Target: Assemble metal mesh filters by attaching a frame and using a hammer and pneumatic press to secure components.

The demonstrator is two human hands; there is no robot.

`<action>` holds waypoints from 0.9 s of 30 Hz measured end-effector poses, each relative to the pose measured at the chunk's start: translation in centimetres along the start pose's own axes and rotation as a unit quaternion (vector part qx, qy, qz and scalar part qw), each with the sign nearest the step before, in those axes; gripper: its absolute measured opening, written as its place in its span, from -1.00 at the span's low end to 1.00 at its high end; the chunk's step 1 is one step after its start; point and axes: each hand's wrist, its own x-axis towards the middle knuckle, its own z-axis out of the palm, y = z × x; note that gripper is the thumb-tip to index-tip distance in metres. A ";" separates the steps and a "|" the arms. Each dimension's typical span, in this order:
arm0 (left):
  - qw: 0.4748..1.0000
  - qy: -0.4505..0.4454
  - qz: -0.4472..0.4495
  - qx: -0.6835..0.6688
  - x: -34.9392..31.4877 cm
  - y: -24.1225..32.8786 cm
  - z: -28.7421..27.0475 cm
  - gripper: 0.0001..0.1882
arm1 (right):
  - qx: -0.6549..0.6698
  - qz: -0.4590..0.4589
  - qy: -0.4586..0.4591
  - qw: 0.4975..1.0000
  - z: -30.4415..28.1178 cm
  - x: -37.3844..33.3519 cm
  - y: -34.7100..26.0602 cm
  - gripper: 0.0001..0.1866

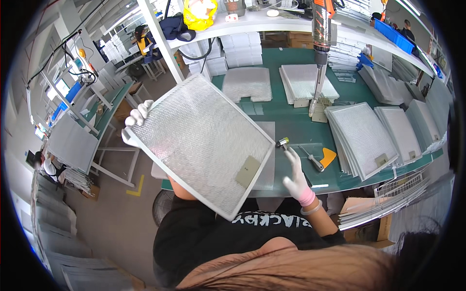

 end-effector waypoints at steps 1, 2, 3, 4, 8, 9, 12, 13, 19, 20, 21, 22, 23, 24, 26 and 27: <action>0.997 0.044 -0.022 -0.052 -0.1 -0.3 -2.0 -0.56 | 0.002 0.003 0.000 1.000 0.4 -0.1 -0.1 -0.04; 0.995 0.003 -0.046 -0.085 -0.2 -0.8 -3.9 -0.56 | 0.205 0.076 0.000 0.976 1.1 -0.2 -0.6 -0.02; 0.990 -0.013 -0.058 -0.129 -0.7 -1.4 -5.8 -0.58 | 0.398 0.146 0.001 0.906 1.8 -0.2 -1.3 0.02; 0.990 0.010 -0.063 -0.124 -1.3 -1.9 -7.6 -0.59 | 0.443 0.139 -0.017 0.885 1.9 0.4 -2.3 0.06; 0.986 0.084 -0.084 -0.120 -3.4 -3.0 -6.8 -0.61 | 0.431 0.100 0.046 0.895 2.7 1.0 -1.6 0.01; 0.985 0.091 -0.087 -0.117 -3.5 -3.4 -6.6 -0.61 | 0.430 0.108 0.046 0.895 2.5 1.2 -1.7 0.01; 0.985 0.055 -0.094 -0.133 -3.5 -4.3 -6.0 -0.60 | 0.426 0.143 0.063 0.891 2.0 1.3 -1.3 -0.03; 0.986 0.032 -0.078 -0.145 -3.4 -4.6 -5.8 -0.57 | 0.433 0.157 0.070 0.885 1.8 1.4 -1.3 -0.03; 0.985 -0.049 -0.070 -0.147 -3.3 -5.5 -4.9 -0.47 | 0.407 0.205 0.128 0.881 1.7 1.7 -1.7 -0.06; 0.987 -0.053 -0.068 -0.139 -3.2 -5.3 -4.5 -0.47 | 0.429 0.229 0.100 0.868 1.3 1.5 -1.5 -0.01; 0.987 -0.051 -0.069 -0.137 -3.1 -5.2 -4.1 -0.47 | 0.429 0.232 0.099 0.867 1.6 1.5 -1.5 -0.01; 0.987 -0.048 -0.073 -0.131 -3.0 -5.0 -3.4 -0.47 | 0.481 0.218 0.119 0.841 2.1 1.7 -1.7 -0.09; 0.988 -0.045 -0.078 -0.126 -3.0 -4.7 -3.0 -0.47 | 0.531 0.204 0.140 0.811 2.6 1.8 -1.9 -0.17; 0.989 -0.045 -0.089 -0.109 -2.8 -4.2 -2.8 -0.49 | 0.532 0.204 0.139 0.810 3.0 1.7 -2.1 -0.17; 0.990 -0.028 -0.080 -0.115 -3.1 -4.0 -1.8 -0.52 | 0.666 0.258 0.046 0.698 3.9 1.4 -2.6 -0.36; 0.989 -0.007 -0.074 -0.128 -3.5 -4.5 -1.4 -0.55 | 0.695 0.287 0.030 0.659 4.1 1.1 -3.2 -0.44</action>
